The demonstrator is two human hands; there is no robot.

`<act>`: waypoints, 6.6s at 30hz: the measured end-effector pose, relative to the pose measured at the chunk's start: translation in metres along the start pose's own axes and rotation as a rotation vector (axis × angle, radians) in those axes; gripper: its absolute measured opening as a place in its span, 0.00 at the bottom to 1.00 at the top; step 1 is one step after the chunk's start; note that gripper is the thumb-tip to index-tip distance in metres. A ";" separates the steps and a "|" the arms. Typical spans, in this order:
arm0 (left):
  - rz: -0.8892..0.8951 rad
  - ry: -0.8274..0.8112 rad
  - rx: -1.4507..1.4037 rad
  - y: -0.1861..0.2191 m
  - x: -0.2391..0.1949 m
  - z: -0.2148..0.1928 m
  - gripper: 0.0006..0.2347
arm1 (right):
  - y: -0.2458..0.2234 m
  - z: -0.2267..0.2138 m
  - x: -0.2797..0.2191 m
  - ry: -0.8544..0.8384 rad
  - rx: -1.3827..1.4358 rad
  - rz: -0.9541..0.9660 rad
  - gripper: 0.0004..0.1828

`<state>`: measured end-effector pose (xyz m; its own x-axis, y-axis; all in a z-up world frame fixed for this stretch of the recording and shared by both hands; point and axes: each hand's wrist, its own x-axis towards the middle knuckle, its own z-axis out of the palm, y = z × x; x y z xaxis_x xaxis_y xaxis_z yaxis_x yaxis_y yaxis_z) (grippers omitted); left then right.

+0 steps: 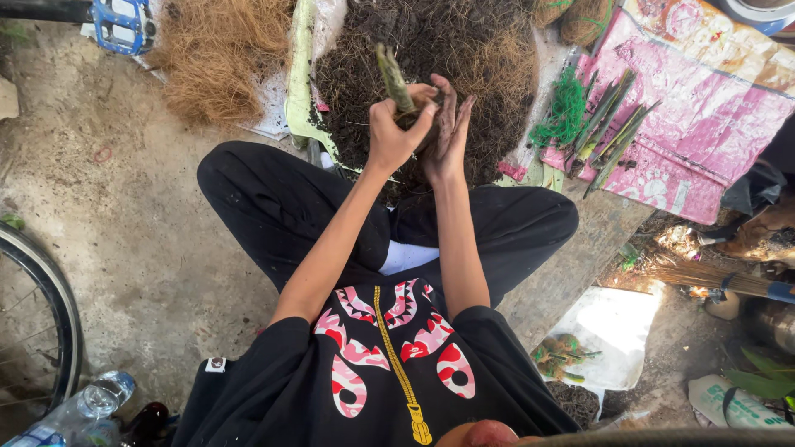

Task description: The person sits on the ground and repeatedly packs dark soil-like material around small green plant stems, then wraps each bundle with fibrous coconut coir. The person handles the materials by hand, forming compact bundles and securing them with the coir.

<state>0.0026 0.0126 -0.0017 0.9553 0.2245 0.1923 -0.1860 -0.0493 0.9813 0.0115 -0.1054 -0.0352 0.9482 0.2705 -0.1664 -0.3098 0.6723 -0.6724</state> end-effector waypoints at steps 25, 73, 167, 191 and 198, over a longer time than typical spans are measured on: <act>0.252 0.136 0.226 0.003 -0.005 0.004 0.08 | 0.051 -0.030 0.006 0.195 -0.233 -0.049 0.41; -0.851 0.561 -0.709 -0.121 -0.016 -0.110 0.20 | 0.123 -0.072 0.012 -0.226 -1.919 -0.160 0.46; -0.777 0.036 -0.199 -0.153 -0.034 -0.070 0.52 | 0.060 -0.029 -0.012 0.140 -0.727 0.048 0.34; 0.299 0.118 0.130 -0.010 -0.028 0.011 0.03 | 0.024 -0.017 -0.020 0.339 -0.284 0.064 0.53; 0.294 -0.074 0.048 0.014 -0.010 -0.002 0.03 | -0.007 -0.034 -0.007 0.132 0.021 0.299 0.47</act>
<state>-0.0098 0.0114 0.0103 0.8768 0.1223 0.4650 -0.4471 -0.1482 0.8821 0.0091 -0.1351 -0.0540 0.8157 0.3669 -0.4473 -0.5757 0.5911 -0.5650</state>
